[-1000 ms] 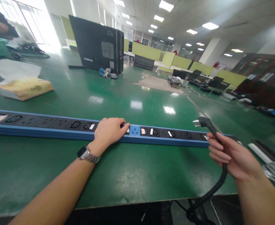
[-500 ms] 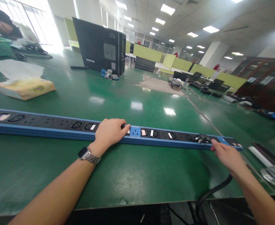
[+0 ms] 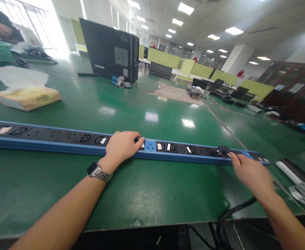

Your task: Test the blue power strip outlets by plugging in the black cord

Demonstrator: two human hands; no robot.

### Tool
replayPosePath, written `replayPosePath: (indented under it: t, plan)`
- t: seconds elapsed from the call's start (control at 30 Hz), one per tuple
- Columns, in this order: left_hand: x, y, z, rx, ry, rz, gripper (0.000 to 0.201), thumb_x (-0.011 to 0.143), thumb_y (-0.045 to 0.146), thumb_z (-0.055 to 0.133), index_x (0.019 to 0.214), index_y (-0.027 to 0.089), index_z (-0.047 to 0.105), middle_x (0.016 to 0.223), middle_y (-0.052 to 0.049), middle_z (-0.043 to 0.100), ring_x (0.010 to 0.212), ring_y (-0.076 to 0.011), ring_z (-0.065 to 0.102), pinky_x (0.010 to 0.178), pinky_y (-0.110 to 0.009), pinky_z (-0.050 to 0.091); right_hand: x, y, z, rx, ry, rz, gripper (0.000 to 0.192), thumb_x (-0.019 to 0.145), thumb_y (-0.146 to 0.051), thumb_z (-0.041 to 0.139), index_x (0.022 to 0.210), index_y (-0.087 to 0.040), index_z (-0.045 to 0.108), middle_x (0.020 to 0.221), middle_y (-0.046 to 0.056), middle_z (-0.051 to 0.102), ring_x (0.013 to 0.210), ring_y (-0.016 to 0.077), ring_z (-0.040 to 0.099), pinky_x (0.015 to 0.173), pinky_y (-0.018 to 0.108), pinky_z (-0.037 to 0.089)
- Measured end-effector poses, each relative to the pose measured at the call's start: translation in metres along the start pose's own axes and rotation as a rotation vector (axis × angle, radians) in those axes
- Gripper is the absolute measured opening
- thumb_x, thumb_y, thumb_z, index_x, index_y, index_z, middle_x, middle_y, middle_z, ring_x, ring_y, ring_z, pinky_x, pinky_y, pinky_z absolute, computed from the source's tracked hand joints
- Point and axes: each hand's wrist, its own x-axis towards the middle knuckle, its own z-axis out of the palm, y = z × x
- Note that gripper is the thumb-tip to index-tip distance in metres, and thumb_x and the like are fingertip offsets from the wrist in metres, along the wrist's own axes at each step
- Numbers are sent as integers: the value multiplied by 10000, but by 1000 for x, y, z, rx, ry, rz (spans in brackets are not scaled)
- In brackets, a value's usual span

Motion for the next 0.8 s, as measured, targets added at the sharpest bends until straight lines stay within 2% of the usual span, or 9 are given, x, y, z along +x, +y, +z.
replayPosePath:
  t: [0.17, 0.3, 0.63, 0.8]
  plan:
    - [0, 0, 1, -10, 6, 8, 462, 904, 503, 353, 933, 249, 738, 920, -63, 754, 858, -262, 675, 749, -362, 449, -15, -1, -3, -9, -150, -49, 652, 949, -557, 154, 835, -180, 673, 786, 174, 697, 715, 304, 677, 684, 415, 471]
    - [0, -1, 2, 1, 3, 12, 457, 906, 499, 354, 935, 247, 734, 922, -62, 754, 862, -258, 676, 736, -353, 443, -24, -6, -5, -6, -207, -51, 655, 941, -569, 158, 802, -179, 666, 820, 189, 705, 744, 332, 685, 689, 444, 475]
    - [-1, 0, 0, 23, 11, 8, 447, 912, 495, 357, 915, 251, 732, 906, -52, 754, 847, -243, 674, 728, -339, 438, 20, -9, -30, -67, -313, -215, 545, 924, -481, 293, 832, -135, 704, 910, 206, 707, 857, 330, 680, 756, 445, 471]
    - [-1, 1, 0, 19, 10, 18, 455, 912, 489, 344, 930, 249, 730, 918, -54, 752, 853, -254, 671, 723, -346, 434, 17, -11, -23, -93, -330, -244, 537, 929, -477, 288, 864, -129, 692, 959, 206, 704, 895, 321, 675, 789, 447, 471]
